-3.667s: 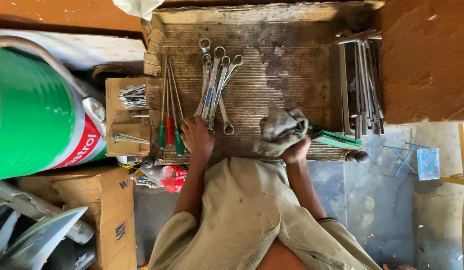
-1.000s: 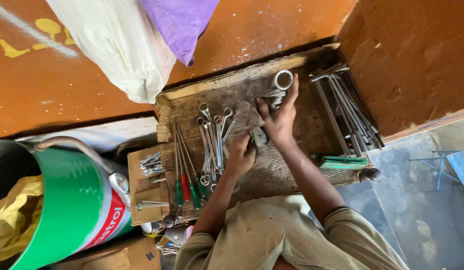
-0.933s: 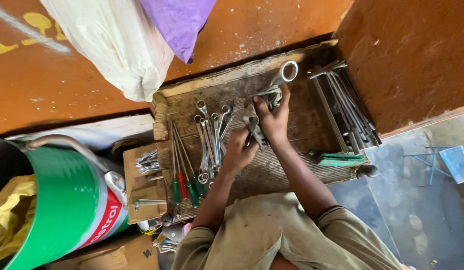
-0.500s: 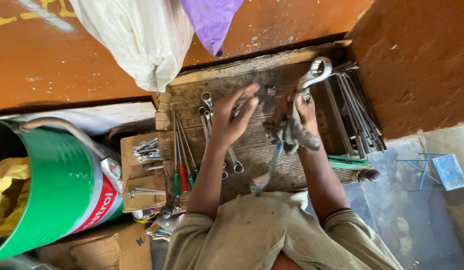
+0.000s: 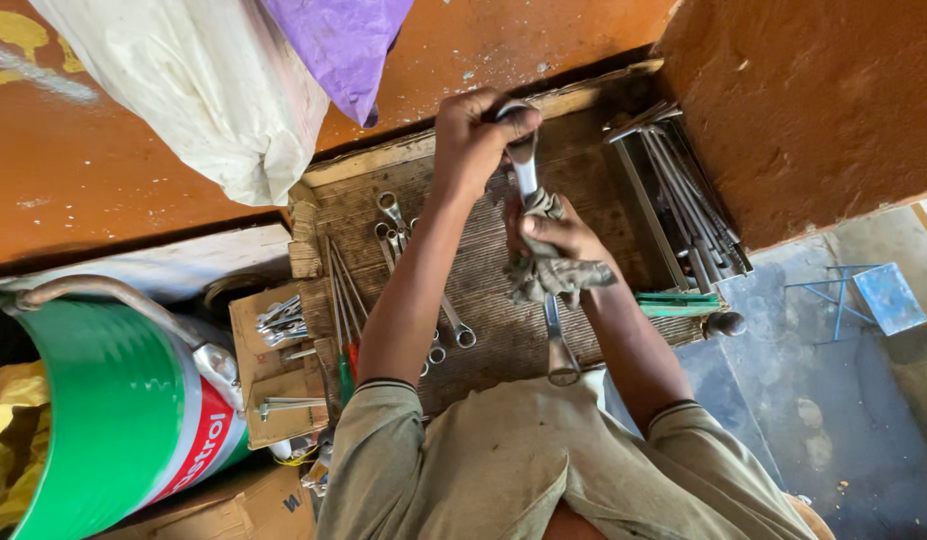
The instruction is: The person wipes wrenches, screwdrivers and T-handle tools one at a time with a rag and arranges them on a wooden workbench, then wipes the bench surface and places some tools into a metal tray.
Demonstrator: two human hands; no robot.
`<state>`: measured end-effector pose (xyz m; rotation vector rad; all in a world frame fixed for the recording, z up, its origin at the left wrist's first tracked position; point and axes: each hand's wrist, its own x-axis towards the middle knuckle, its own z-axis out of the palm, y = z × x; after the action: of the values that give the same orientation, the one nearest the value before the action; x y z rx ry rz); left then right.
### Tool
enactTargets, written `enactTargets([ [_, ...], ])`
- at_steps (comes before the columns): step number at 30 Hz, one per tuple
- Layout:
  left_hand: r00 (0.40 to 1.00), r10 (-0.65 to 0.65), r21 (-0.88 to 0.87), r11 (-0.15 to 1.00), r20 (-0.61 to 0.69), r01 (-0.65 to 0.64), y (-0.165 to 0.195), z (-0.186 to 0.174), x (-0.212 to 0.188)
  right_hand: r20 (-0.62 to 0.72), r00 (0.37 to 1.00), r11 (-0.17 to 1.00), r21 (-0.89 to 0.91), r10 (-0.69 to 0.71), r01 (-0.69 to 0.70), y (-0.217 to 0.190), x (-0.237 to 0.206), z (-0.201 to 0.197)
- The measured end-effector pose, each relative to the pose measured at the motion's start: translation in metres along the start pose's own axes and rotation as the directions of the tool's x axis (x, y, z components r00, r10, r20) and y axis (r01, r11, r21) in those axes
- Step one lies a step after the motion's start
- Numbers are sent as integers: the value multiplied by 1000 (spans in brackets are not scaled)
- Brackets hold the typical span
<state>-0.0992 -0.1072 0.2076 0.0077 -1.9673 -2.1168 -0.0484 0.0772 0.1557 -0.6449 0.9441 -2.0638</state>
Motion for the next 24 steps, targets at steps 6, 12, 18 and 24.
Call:
enactTargets([
  [6, 927, -77, -264, 964, -368, -25, 5, -34, 22, -135, 964, 907, -329, 228, -261, 22, -56, -9],
  [12, 975, -221, -776, 618, -13, 130, -27, 14, -46, -269, 919, 945, -71, 290, -319, 37, -53, -18],
  [18, 972, -224, -679, 725, -70, 118, -49, 7, -35, -323, 912, 808, -447, 254, -383, 35, -58, -13],
  [24, 900, -318, -557, 823, -297, 107, -69, 6, -31, -467, 884, 251, -856, -3, -452, 43, -70, 12],
])
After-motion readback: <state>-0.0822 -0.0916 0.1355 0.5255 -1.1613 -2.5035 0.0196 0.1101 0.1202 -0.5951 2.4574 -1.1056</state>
